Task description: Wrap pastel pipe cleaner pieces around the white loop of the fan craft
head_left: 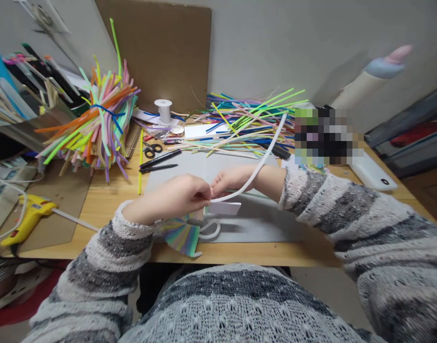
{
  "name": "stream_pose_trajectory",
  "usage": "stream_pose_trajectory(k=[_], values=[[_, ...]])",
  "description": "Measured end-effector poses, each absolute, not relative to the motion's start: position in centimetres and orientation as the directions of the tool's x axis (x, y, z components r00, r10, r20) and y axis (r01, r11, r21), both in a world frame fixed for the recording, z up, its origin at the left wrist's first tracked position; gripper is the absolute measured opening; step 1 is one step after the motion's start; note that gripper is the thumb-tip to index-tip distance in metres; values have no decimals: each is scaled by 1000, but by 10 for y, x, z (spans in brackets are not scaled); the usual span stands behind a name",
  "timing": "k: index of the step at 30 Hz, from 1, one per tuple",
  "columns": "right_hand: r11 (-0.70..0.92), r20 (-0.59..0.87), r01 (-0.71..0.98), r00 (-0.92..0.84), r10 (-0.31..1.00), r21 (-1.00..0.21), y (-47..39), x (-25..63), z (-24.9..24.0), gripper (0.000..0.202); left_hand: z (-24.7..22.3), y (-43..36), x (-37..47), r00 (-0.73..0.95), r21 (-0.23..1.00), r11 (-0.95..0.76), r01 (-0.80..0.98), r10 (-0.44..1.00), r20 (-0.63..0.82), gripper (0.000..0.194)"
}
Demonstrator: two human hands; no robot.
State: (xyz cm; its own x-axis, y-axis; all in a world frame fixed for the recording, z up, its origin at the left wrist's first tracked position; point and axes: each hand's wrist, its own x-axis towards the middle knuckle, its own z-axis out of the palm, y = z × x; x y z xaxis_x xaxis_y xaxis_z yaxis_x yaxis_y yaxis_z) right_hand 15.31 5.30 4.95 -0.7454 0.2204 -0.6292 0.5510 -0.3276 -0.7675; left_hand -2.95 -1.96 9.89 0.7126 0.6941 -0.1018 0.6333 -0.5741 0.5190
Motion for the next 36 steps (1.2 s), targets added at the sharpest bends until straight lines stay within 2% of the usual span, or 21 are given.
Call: stream_pose_trajectory(k=[4, 7, 10, 13, 17, 24, 31, 36], values=[[-313, -573, 504, -798, 187, -805, 65, 157, 62, 23, 90, -20, -27, 718, 396, -642, 656, 693, -65, 15], [-225, -546, 509, -823, 157, -831, 66, 159, 69, 23, 80, -20, -27, 696, 350, -640, 684, 716, -52, 16], [13, -558, 570, -809, 183, -822, 60, 156, 73, 21, 73, -20, -28, 685, 352, -629, 693, 727, -50, 18], [280, -546, 633, -769, 332, -722, 50, 151, 78, 23, 68, -19, -29, 678, 361, -618, 698, 733, -56, 20], [422, -524, 662, -749, 406, -620, 41, 150, 76, 30, 64, -18, -31, 684, 350, -628, 695, 728, -52, 17], [457, -454, 599, -799, 394, -657, 38, 157, 65, 34, 58, -18, -35, 683, 350, -629, 695, 729, -46, 20], [319, -516, 715, -681, 520, -622, 26, 148, 74, 31, 56, -20, -36, 652, 371, -592, 715, 756, -51, 17], [351, -476, 760, -628, 616, -547, 19, 140, 76, 22, 54, -19, -36, 633, 400, -564, 722, 773, -51, 16]])
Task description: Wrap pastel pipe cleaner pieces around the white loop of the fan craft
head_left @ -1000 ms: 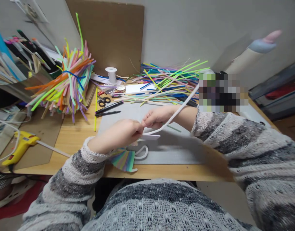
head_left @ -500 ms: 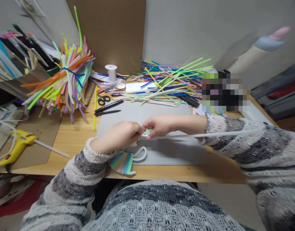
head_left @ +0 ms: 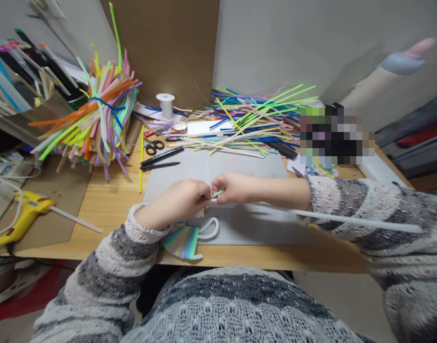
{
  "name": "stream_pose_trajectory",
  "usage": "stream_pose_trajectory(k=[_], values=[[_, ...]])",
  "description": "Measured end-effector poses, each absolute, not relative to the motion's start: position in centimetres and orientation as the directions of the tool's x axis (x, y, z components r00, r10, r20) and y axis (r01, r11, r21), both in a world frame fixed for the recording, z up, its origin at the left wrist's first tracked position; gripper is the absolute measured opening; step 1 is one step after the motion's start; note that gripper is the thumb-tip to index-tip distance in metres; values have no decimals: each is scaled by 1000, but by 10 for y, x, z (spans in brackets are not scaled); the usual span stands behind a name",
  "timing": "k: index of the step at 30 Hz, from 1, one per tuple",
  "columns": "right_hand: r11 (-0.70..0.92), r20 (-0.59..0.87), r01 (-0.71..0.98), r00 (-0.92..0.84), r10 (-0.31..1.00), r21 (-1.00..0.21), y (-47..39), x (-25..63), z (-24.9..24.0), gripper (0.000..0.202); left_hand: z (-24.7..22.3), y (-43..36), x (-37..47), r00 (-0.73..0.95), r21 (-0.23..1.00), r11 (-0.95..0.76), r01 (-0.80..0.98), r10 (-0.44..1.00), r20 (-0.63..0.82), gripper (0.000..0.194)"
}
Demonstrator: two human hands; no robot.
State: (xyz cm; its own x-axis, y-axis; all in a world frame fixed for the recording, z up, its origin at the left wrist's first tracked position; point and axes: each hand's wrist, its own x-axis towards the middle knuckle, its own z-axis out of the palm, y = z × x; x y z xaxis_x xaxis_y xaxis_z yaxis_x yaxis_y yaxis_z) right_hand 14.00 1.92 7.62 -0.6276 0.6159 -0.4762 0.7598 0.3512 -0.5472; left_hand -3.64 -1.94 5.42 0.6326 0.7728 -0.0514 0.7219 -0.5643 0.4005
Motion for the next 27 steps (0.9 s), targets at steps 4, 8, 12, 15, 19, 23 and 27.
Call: stream_pose_trajectory(k=[4, 8, 12, 15, 19, 23, 27], values=[[387, -418, 731, -655, 630, -562, 17, 140, 71, 20, 52, -18, -37, 598, 422, -527, 737, 800, -45, 14], [418, -352, 699, -678, 645, -581, 17, 141, 63, 20, 52, -18, -37, 580, 455, -502, 735, 814, -38, 11], [453, -318, 669, -707, 631, -589, 16, 141, 62, 23, 52, -19, -37, 574, 456, -496, 739, 818, -39, 13], [494, -312, 684, -705, 637, -537, 14, 140, 68, 22, 51, -19, -37, 570, 458, -491, 741, 820, -43, 15], [528, -281, 708, -686, 671, -468, 9, 141, 73, 19, 50, -18, -37, 566, 490, -475, 731, 823, -45, 11], [591, -203, 698, -698, 686, -404, 2, 143, 73, 18, 52, -18, -35, 532, 549, -425, 720, 845, -43, 11], [708, -137, 659, -749, 648, -254, -6, 144, 70, 21, 53, -17, -33, 500, 537, -400, 742, 865, -48, 13]])
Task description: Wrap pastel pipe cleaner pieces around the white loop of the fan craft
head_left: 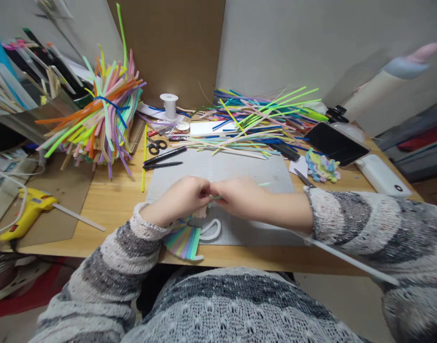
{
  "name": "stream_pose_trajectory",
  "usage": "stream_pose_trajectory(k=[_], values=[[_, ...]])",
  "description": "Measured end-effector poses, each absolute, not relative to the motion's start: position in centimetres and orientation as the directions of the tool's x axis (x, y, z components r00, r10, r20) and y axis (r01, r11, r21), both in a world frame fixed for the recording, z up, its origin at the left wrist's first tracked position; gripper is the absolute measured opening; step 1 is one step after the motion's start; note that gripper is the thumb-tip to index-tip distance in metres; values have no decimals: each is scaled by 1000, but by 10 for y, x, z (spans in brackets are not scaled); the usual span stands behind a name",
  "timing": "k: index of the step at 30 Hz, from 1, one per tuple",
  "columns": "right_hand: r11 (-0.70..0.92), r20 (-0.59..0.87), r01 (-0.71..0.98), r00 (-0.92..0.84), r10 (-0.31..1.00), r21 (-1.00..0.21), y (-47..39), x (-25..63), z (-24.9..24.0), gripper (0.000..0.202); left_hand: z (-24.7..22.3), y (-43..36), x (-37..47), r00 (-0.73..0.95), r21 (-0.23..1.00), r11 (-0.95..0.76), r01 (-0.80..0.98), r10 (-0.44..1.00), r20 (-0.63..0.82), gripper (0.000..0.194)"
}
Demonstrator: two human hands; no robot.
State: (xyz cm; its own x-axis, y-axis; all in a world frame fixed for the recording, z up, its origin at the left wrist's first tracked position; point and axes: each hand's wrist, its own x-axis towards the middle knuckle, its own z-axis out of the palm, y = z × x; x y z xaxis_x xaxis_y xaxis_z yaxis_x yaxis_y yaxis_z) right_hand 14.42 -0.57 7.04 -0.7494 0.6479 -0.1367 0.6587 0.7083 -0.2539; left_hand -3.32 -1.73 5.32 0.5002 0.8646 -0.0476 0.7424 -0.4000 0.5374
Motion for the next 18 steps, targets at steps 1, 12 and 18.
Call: stream_pose_trajectory(k=[1, 12, 18], values=[[734, -131, 644, -764, 632, -217, -8, 144, 71, 22, 53, -17, -33, 496, 523, -403, 751, 867, -44, 14], [664, -330, 734, -667, 668, -139, -23, 163, 109, 45, 59, -19, -29, 195, 667, -141, 731, 981, -7, 13], [625, -148, 741, -666, 731, -247, -14, 186, 86, 63, 54, -14, -33, 45, 780, -50, 623, 999, 27, 18]])
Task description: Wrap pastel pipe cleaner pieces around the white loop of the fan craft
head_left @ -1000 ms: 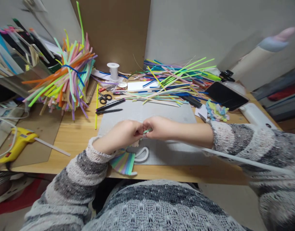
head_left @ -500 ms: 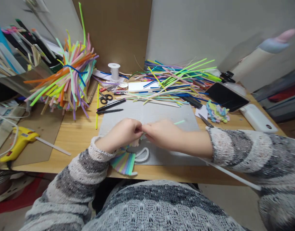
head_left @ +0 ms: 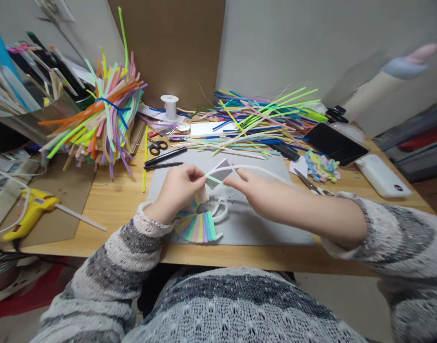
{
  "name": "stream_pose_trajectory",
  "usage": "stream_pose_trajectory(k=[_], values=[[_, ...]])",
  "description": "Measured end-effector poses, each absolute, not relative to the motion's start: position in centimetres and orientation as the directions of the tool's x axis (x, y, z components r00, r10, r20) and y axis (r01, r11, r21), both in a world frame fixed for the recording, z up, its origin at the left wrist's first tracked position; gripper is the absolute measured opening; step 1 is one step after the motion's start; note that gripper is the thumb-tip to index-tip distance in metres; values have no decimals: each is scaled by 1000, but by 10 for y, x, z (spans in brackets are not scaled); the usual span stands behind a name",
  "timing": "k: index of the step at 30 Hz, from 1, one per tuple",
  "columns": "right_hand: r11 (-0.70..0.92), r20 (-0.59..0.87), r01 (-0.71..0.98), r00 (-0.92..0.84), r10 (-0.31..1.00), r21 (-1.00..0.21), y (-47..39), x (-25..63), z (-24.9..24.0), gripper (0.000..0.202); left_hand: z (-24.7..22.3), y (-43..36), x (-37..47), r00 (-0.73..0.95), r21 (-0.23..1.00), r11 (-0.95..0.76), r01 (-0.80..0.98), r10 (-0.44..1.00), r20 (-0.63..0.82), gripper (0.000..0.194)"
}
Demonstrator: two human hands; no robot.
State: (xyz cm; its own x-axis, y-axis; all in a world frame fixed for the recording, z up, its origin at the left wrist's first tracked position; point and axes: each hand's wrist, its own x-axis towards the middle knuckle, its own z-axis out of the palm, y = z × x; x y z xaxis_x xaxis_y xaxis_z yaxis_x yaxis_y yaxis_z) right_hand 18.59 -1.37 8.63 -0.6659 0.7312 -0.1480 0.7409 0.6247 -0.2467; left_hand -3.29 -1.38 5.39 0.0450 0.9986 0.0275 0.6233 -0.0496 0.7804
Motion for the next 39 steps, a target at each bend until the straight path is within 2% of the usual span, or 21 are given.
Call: stream_pose_trajectory(k=[3, 6, 8, 11, 16, 21, 25, 31, 39], values=[[639, -68, 744, -661, 748, -196, -2, 195, 75, 57, 49, -11, -35, 59, 824, -41, 565, 998, 9, 21], [712, 67, 682, -713, 698, -167, 4, 196, 64, 44, 48, -10, -34, 77, 842, -31, 538, 997, -12, 21], [707, 135, 668, -698, 703, -231, 1, 190, 56, 40, 49, -11, -33, 78, 841, -30, 541, 997, -14, 20], [616, 197, 692, -589, 783, -376, -10, 177, 46, 35, 48, -11, -31, 76, 828, -43, 559, 997, 1, 18], [585, 320, 718, -491, 810, -377, -17, 161, 34, 28, 41, -11, -30, 68, 785, -86, 613, 996, 56, 18], [576, 264, 520, -554, 790, -631, -10, 156, 24, 22, 40, -14, -25, 118, 632, -173, 755, 985, 129, 15], [508, 203, 477, -555, 807, -717, -6, 154, 17, 22, 38, -16, -21, 212, 530, -255, 808, 967, 142, 13], [300, 150, 275, -457, 877, -913, -3, 146, 5, 18, 33, -14, -19, 209, 541, -253, 802, 968, 142, 8], [74, 20, 114, -420, 907, -991, 2, 141, -4, 17, 36, -9, -27, 218, 616, -209, 760, 974, 61, 11]])
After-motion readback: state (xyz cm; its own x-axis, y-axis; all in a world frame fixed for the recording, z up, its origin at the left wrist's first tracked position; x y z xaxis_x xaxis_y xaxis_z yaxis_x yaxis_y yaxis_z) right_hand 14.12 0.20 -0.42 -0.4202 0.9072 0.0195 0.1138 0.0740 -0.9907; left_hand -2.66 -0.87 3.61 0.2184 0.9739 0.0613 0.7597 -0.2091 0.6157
